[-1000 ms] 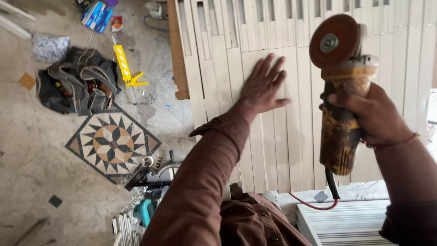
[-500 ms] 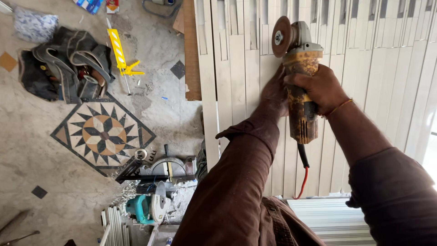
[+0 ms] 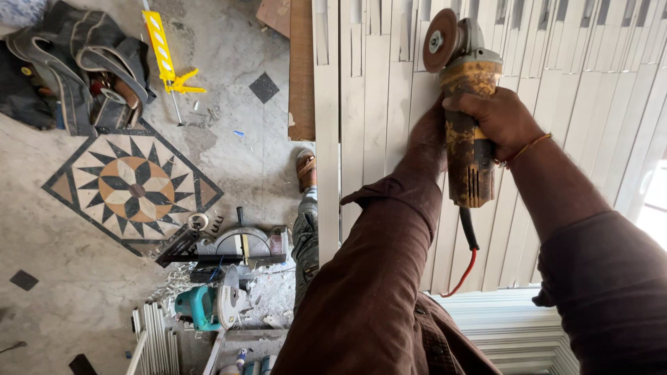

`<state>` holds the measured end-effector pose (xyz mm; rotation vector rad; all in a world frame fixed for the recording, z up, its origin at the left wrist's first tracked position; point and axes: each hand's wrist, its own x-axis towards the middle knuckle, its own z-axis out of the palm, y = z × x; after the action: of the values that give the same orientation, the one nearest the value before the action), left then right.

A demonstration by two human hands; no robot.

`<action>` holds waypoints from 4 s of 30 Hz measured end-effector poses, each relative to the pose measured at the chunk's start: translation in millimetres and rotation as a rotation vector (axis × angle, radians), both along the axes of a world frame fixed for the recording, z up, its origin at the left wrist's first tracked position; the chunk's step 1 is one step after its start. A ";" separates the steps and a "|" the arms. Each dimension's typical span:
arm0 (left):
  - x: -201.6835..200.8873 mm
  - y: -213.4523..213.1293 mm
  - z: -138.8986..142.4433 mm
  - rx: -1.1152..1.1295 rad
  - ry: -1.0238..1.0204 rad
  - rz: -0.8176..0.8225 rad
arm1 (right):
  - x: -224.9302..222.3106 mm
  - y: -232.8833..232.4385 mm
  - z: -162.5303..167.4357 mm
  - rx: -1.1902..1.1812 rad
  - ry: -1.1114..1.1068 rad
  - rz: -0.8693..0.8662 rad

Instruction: The person holds a stack of white slatted profiles on a work surface and runs an angle grinder along their edges, steadying the boards with the other hand. They reposition the grinder repeatedly along the lengths, brushing debris aside between passes.

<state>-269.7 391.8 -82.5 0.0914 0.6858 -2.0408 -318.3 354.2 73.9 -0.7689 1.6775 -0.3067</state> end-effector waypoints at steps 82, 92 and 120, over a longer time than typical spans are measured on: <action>18.9 0.3 23.5 0.110 -0.204 -0.239 | 12.8 -9.1 4.2 0.087 0.050 0.034; 22.1 -1.2 28.1 0.069 -0.193 -0.191 | 14.1 -9.8 4.6 0.095 0.054 0.029; 1.9 0.8 0.4 0.107 -0.134 -0.184 | 13.1 -8.9 5.4 0.147 0.134 0.070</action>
<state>-267.7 392.6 -82.1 0.3618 0.7237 -2.1493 -305.2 345.3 79.3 -0.7498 1.7730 -0.0831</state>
